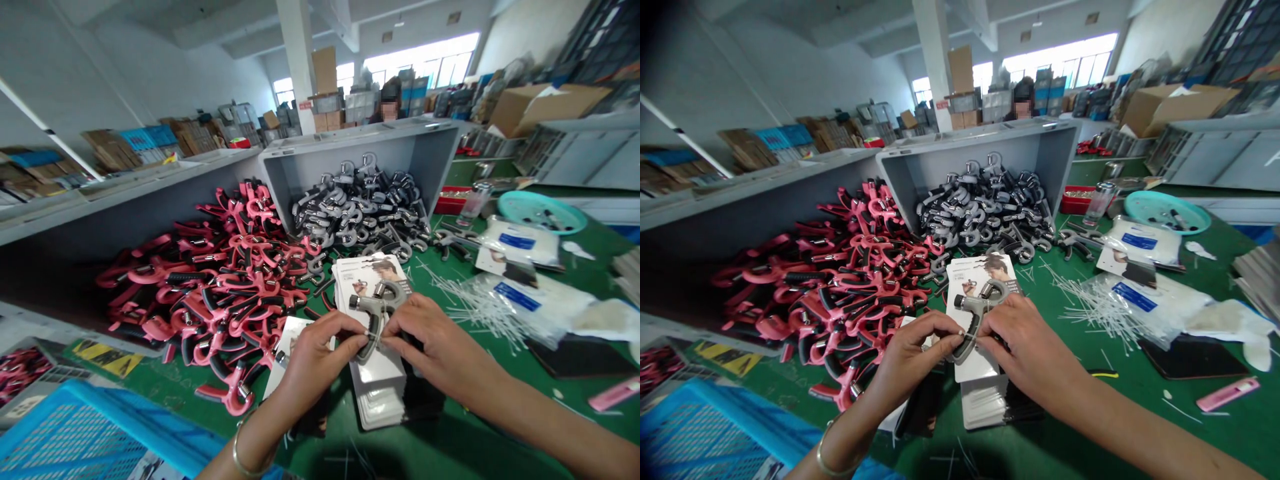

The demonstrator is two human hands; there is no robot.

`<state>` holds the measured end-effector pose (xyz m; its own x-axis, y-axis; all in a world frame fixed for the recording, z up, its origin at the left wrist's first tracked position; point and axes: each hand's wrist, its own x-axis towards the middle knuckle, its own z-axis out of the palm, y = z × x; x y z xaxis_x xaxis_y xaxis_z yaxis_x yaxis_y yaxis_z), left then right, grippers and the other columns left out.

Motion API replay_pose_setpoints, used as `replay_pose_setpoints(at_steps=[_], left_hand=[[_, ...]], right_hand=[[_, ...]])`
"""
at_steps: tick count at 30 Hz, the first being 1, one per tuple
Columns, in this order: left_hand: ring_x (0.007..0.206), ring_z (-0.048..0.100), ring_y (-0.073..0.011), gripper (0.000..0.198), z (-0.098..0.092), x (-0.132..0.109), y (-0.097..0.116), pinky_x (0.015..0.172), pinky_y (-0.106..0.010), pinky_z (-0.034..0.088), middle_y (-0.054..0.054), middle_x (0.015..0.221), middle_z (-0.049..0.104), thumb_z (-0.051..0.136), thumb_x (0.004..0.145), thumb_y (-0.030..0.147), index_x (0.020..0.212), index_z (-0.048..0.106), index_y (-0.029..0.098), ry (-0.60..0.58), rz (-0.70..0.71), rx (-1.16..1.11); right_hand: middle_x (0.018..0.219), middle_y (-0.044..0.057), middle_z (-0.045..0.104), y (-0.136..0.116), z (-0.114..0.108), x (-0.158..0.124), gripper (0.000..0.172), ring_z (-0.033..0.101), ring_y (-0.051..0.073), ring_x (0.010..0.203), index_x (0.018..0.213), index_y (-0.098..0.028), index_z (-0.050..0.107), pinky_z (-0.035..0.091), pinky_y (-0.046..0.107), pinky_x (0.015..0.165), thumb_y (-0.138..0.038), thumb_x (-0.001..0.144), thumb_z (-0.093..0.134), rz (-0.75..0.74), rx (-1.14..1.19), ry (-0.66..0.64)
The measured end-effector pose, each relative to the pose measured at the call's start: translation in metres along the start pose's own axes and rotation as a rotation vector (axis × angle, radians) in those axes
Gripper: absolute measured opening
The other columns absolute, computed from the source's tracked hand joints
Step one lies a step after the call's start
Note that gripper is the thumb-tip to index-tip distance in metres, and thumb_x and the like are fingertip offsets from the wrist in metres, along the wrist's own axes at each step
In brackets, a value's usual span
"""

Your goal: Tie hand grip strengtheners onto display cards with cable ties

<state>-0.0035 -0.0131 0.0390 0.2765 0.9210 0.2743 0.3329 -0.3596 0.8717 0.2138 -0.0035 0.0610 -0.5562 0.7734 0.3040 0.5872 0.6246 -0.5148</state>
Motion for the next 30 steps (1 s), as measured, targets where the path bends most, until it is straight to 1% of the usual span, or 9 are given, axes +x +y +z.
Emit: replay_pose_setpoints(at_steps=[3, 7, 13, 17, 19, 21, 24, 27, 30], left_hand=[[0.082, 0.063, -0.0161, 0.003, 0.002, -0.001, 0.001, 0.076, -0.028, 0.048, -0.002, 0.085, 0.069, 0.068, 0.088, 0.021, 0.087, 0.070, 0.020, -0.008, 0.015, 0.012], [0.084, 0.063, -0.0160, 0.004, 0.001, 0.001, 0.002, 0.078, -0.028, 0.048, -0.002, 0.085, 0.069, 0.065, 0.090, 0.021, 0.089, 0.069, 0.020, -0.046, 0.109, 0.079], [0.083, 0.060, -0.0160, 0.017, -0.011, 0.009, 0.017, 0.077, -0.029, 0.045, -0.004, 0.086, 0.068, 0.053, 0.098, 0.023, 0.092, 0.067, 0.017, -0.214, 0.201, 0.264], [0.077, 0.054, -0.0193, 0.021, -0.013, 0.016, 0.031, 0.072, -0.035, 0.040, -0.006, 0.080, 0.064, 0.050, 0.096, 0.019, 0.080, 0.063, 0.015, -0.216, 0.358, 0.614], [0.076, 0.052, -0.0193, 0.019, -0.012, 0.018, 0.035, 0.071, -0.036, 0.039, -0.006, 0.079, 0.064, 0.050, 0.094, 0.017, 0.079, 0.062, 0.014, -0.199, 0.440, 0.636], [0.075, 0.053, -0.0186, 0.016, -0.011, 0.018, 0.035, 0.071, -0.036, 0.040, -0.006, 0.078, 0.064, 0.051, 0.093, 0.014, 0.081, 0.062, 0.015, -0.119, 0.483, 0.532], [0.077, 0.055, -0.0175, 0.012, -0.006, 0.011, 0.028, 0.074, -0.035, 0.042, -0.004, 0.078, 0.064, 0.054, 0.093, 0.012, 0.085, 0.061, 0.017, 0.026, 0.440, 0.351], [0.088, 0.059, -0.0188, 0.007, 0.008, -0.003, 0.014, 0.081, -0.035, 0.046, -0.005, 0.091, 0.066, 0.057, 0.093, 0.016, 0.098, 0.061, 0.020, 0.034, 0.265, 0.275], [0.111, 0.056, -0.0240, 0.028, 0.023, -0.018, -0.001, 0.094, -0.042, 0.047, -0.010, 0.118, 0.061, 0.066, 0.087, 0.021, 0.114, 0.057, 0.021, 0.066, 0.126, 0.323]], right_hand=[[0.086, 0.004, 0.067, -0.002, 0.000, 0.000, 0.010, 0.054, 0.025, 0.089, 0.087, -0.023, 0.063, 0.043, 0.044, 0.083, -0.025, 0.095, 0.059, -0.014, -0.015, 0.007], [0.085, 0.004, 0.067, -0.003, 0.001, 0.000, 0.011, 0.054, 0.024, 0.088, 0.084, -0.023, 0.062, 0.044, 0.043, 0.082, -0.027, 0.095, 0.060, -0.028, 0.001, 0.030], [0.088, 0.004, 0.067, -0.003, 0.004, 0.000, 0.013, 0.055, 0.025, 0.090, 0.084, -0.023, 0.061, 0.045, 0.042, 0.081, -0.032, 0.094, 0.062, 0.032, 0.011, 0.047], [0.092, 0.005, 0.068, -0.008, 0.004, 0.005, 0.009, 0.056, 0.026, 0.091, 0.093, -0.024, 0.063, 0.045, 0.042, 0.081, -0.033, 0.093, 0.063, 0.023, 0.037, 0.073], [0.092, 0.003, 0.069, -0.009, 0.003, 0.007, 0.005, 0.057, 0.024, 0.090, 0.095, -0.025, 0.064, 0.044, 0.041, 0.082, -0.029, 0.095, 0.060, -0.008, 0.074, 0.090], [0.088, 0.002, 0.068, -0.007, 0.003, 0.007, 0.007, 0.057, 0.022, 0.089, 0.090, -0.025, 0.063, 0.044, 0.040, 0.084, -0.026, 0.095, 0.059, -0.033, 0.098, 0.104], [0.082, 0.001, 0.066, -0.001, 0.004, 0.002, 0.012, 0.056, 0.022, 0.085, 0.081, -0.024, 0.060, 0.043, 0.040, 0.082, -0.024, 0.094, 0.059, -0.033, 0.107, 0.110], [0.084, 0.002, 0.066, 0.004, 0.008, -0.002, 0.009, 0.055, 0.022, 0.087, 0.084, -0.024, 0.060, 0.043, 0.040, 0.082, -0.022, 0.093, 0.060, 0.011, 0.129, 0.145], [0.092, 0.002, 0.067, 0.006, 0.013, -0.001, 0.004, 0.055, 0.022, 0.094, 0.090, -0.025, 0.061, 0.042, 0.040, 0.087, -0.022, 0.093, 0.062, 0.041, 0.199, 0.160]])
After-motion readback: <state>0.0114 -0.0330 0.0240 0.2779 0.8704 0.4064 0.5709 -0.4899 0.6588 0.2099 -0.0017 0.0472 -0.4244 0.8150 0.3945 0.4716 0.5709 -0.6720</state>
